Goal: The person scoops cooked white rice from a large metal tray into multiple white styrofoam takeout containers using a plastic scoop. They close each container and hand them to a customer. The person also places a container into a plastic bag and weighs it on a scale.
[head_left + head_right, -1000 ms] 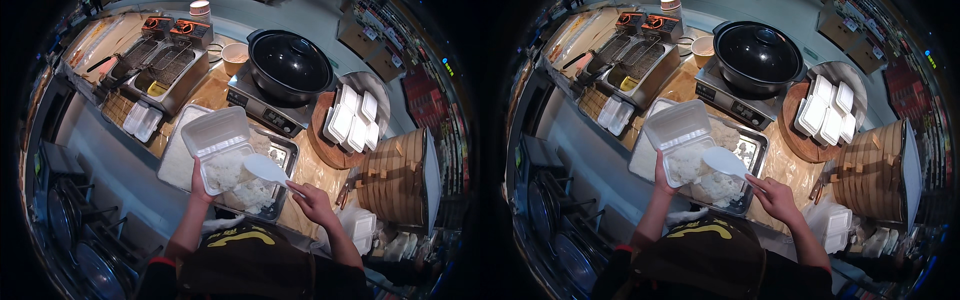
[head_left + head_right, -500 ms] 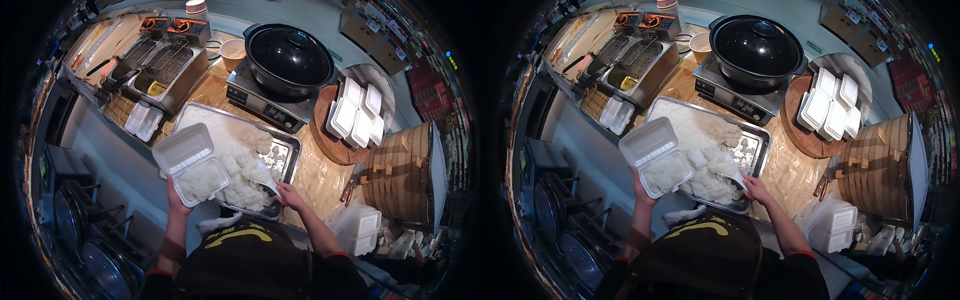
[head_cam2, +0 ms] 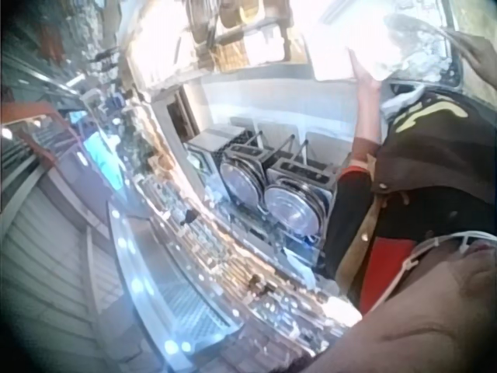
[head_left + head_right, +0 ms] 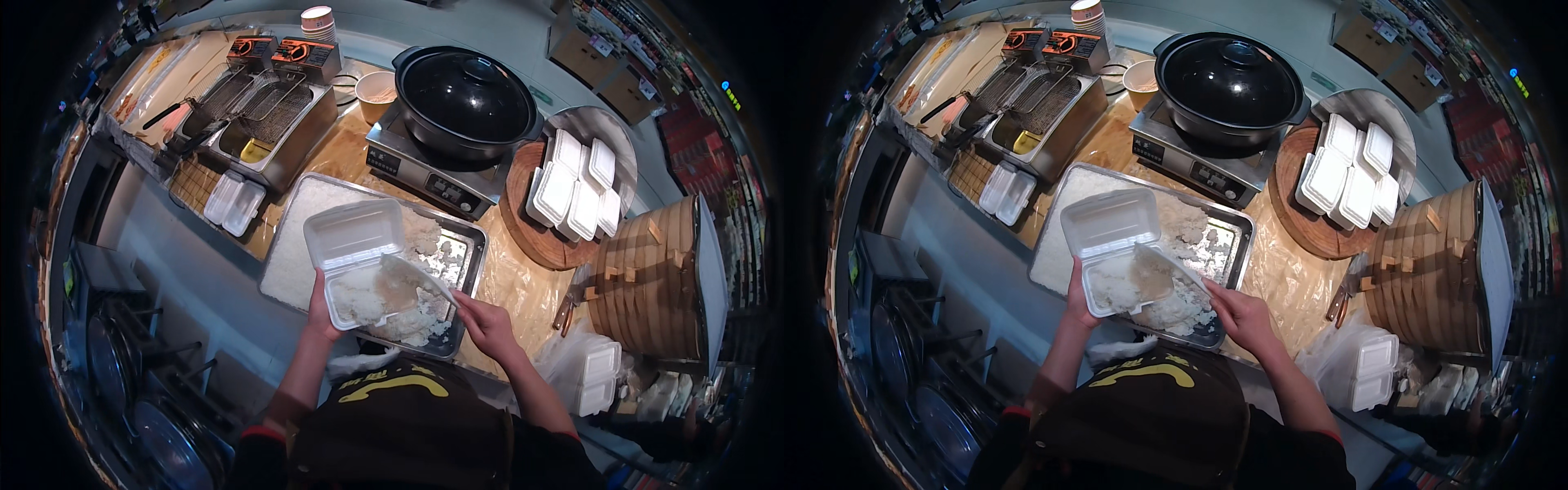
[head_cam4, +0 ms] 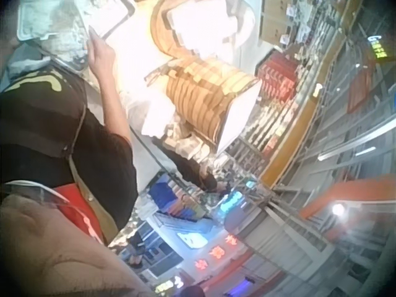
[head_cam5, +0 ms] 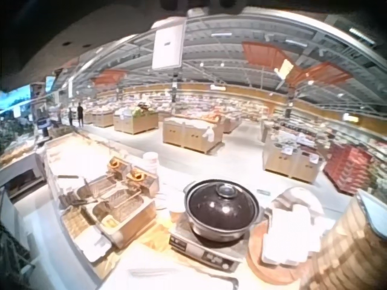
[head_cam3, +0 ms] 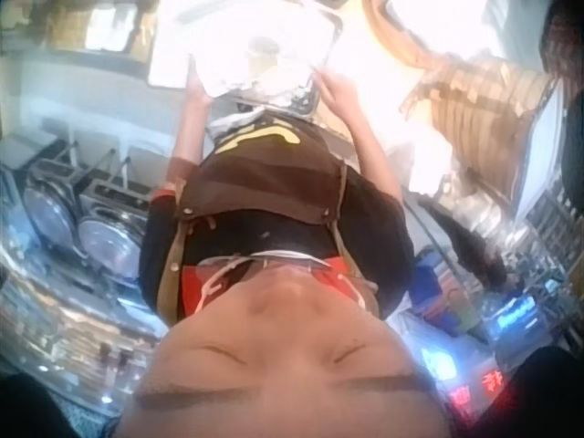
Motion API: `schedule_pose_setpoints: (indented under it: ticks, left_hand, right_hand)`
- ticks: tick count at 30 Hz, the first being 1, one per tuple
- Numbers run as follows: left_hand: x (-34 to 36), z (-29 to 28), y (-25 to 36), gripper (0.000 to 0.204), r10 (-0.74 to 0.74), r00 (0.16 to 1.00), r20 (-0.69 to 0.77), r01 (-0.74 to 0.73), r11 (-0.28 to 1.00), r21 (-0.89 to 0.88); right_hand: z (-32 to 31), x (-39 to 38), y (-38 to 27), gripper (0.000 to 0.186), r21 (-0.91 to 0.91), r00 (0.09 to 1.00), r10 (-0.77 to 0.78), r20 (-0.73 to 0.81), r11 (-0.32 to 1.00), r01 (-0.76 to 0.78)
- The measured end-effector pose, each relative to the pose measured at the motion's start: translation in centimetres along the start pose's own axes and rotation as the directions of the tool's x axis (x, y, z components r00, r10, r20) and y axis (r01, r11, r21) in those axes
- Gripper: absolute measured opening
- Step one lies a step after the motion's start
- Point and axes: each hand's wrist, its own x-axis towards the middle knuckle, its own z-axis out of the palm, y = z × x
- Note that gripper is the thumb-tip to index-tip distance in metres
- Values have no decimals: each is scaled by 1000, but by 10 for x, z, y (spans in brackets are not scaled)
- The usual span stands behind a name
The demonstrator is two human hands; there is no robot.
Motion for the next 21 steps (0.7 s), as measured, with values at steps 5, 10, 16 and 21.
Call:
schedule_pose_setpoints:
  ticks: [5,10,16,21]
  left_hand:
    - [3,28,-3,80,-5,998,65,9,998,-57]
    - [0,28,-3,85,15,995,103,-6,996,-85]
    - [-4,21,-4,88,128,989,79,-123,991,-57]
    - [2,35,-14,86,201,979,29,-195,971,-135]
  right_hand:
    - [22,-2,-20,47,-403,988,-157,14,903,149]
    - [15,-14,-18,44,-163,990,-96,-108,984,77]
    - [10,-25,-55,43,-85,982,12,-186,996,-28]
    - [66,-34,-48,49,-152,982,-55,-180,988,27]
